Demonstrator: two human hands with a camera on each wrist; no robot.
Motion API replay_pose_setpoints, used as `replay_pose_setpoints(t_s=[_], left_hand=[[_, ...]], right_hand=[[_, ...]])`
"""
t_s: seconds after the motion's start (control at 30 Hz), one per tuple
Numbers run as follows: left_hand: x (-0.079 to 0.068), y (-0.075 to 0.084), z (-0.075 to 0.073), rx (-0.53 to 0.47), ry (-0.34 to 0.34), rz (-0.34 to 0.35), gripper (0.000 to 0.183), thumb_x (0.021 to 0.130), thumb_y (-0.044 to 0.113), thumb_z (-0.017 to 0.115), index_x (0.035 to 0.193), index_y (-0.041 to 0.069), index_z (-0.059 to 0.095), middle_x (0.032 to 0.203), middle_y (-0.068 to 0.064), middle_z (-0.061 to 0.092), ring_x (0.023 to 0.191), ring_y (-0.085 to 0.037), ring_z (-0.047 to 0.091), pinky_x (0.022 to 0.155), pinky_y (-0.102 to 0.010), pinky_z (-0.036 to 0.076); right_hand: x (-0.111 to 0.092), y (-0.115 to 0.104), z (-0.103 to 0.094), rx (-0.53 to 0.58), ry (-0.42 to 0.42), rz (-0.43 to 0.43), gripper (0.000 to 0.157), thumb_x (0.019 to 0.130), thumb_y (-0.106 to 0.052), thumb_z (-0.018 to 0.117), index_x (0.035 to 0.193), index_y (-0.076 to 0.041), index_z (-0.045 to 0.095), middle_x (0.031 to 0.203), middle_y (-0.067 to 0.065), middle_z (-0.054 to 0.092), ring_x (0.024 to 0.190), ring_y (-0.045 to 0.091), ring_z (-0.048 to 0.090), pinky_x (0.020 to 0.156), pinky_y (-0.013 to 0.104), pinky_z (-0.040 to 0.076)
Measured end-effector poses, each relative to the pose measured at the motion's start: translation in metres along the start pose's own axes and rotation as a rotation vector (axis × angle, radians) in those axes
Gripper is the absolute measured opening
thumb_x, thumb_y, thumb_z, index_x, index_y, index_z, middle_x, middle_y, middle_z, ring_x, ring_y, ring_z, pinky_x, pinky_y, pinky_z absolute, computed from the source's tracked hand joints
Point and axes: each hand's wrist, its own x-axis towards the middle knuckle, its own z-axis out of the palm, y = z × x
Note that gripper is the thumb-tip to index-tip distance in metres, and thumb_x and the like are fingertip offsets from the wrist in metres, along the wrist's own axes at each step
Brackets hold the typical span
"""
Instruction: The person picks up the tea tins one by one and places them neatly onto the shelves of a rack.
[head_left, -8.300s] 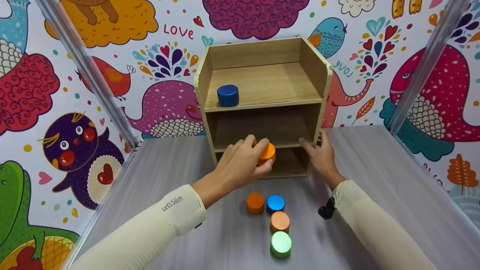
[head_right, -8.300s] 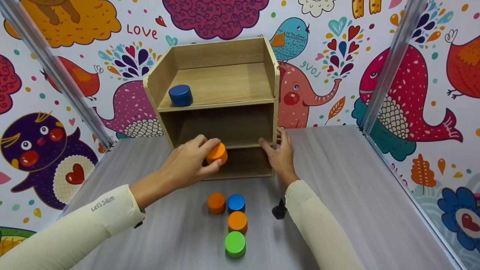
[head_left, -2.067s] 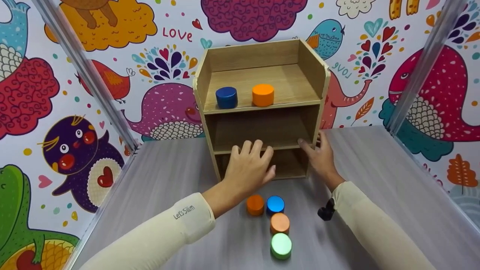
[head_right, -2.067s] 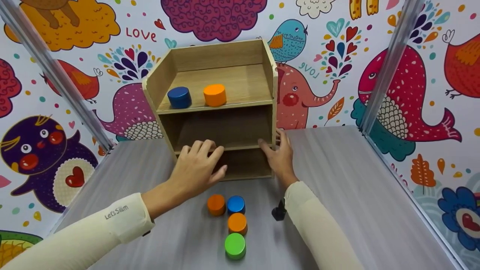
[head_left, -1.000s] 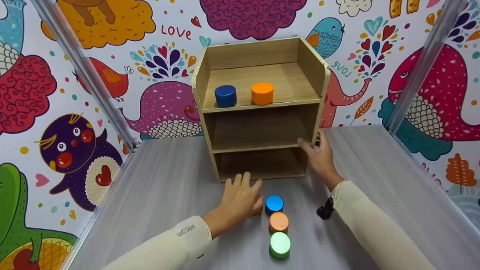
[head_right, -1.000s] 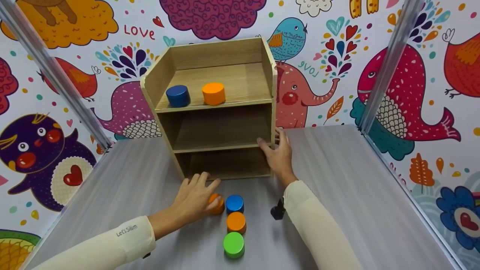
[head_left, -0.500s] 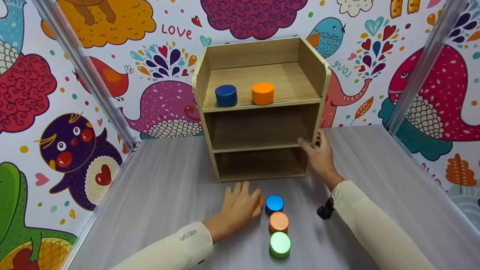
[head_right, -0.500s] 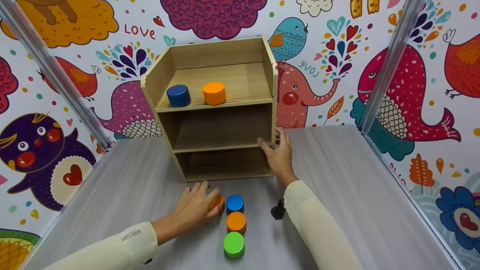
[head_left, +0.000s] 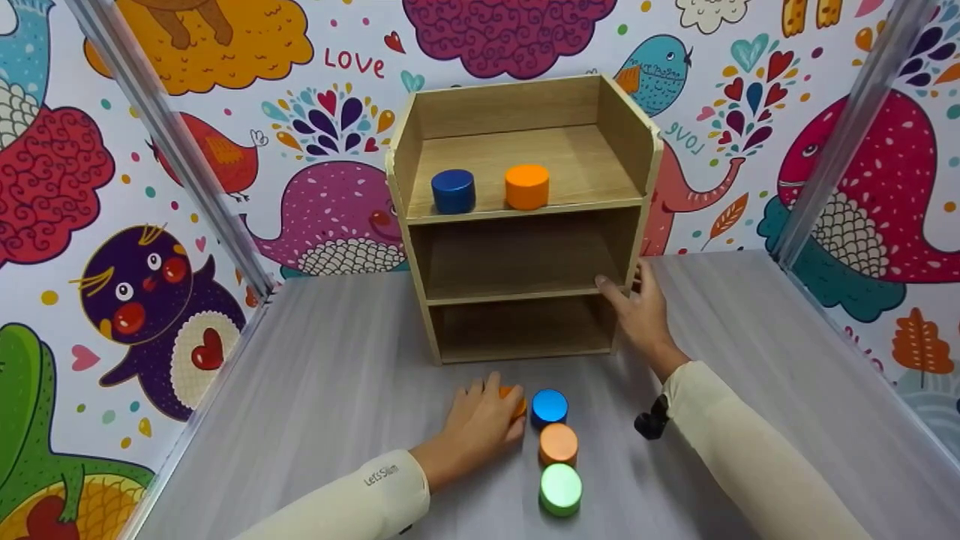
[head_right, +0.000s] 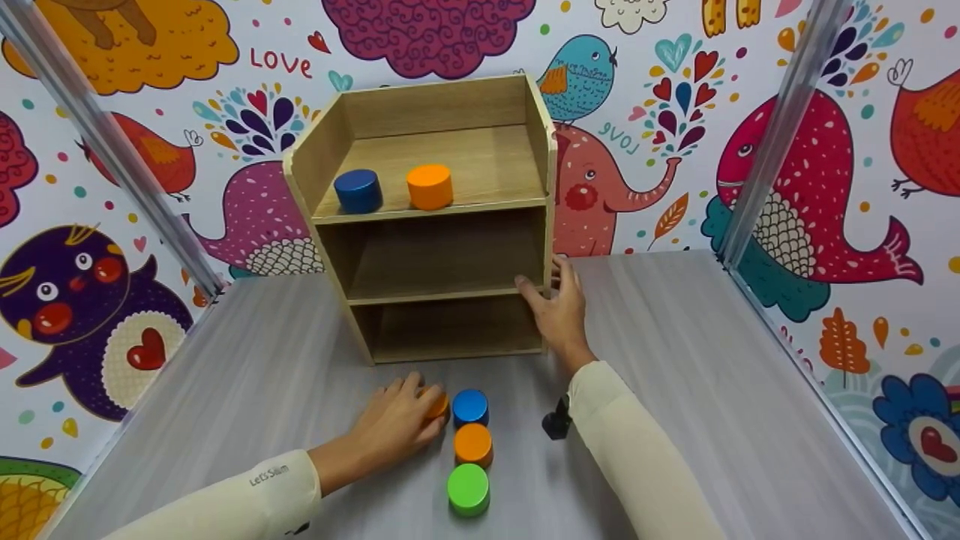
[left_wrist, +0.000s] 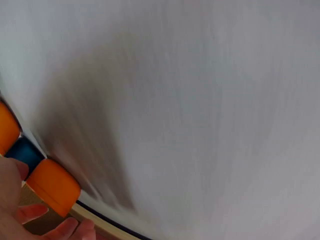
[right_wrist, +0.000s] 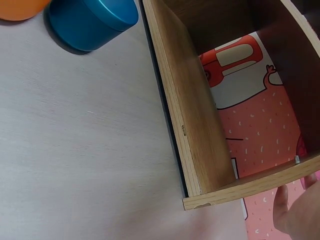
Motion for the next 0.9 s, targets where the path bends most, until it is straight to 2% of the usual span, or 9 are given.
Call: replay_pose_setpoints(t_s=[0.07,0.27,0.67,0.9], left_hand=[[0.000,0.001,0.002,-0.015,0.001,0.001,0.037,0.087,0.045,0.056,0.116,0.023,0.054,0.101,-0.009,0.054,0.082,-0.026,0.057,0.066,-0.046,0.048],[-0.001,0.002,0.006,-0.059,-0.013,0.004,0.038,0.087,0.043,0.057,0.118,0.022,0.052,0.105,-0.011,0.053,0.082,-0.028,0.058,0.067,-0.047,0.049],[0.000,0.005,0.012,-0.028,0.024,0.002,0.037,0.085,0.042,0.059,0.114,0.021,0.052,0.102,-0.012,0.055,0.078,-0.030,0.059,0.066,-0.047,0.049],[0.001,0.005,0.013,-0.002,0.058,0.021,0.032,0.085,0.041,0.059,0.110,0.021,0.053,0.092,-0.009,0.054,0.068,-0.026,0.055,0.058,-0.043,0.047]], right_hand=[[0.000,0.000,0.000,0.010,0.000,-0.009,0.068,0.084,-0.041,0.067,0.139,-0.021,0.033,0.130,0.006,0.043,0.120,0.025,0.044,0.097,0.050,0.041],[0.000,0.000,0.000,0.021,-0.008,0.006,0.069,0.083,-0.042,0.067,0.139,-0.022,0.032,0.130,0.005,0.042,0.121,0.026,0.044,0.098,0.050,0.040],[0.000,0.000,-0.001,0.024,-0.013,0.000,0.068,0.084,-0.041,0.067,0.140,-0.022,0.032,0.131,0.004,0.042,0.120,0.026,0.045,0.098,0.050,0.040],[0.000,0.000,-0.001,0.023,-0.003,-0.009,0.066,0.084,-0.040,0.068,0.137,-0.022,0.035,0.129,0.005,0.043,0.118,0.026,0.047,0.097,0.048,0.042]])
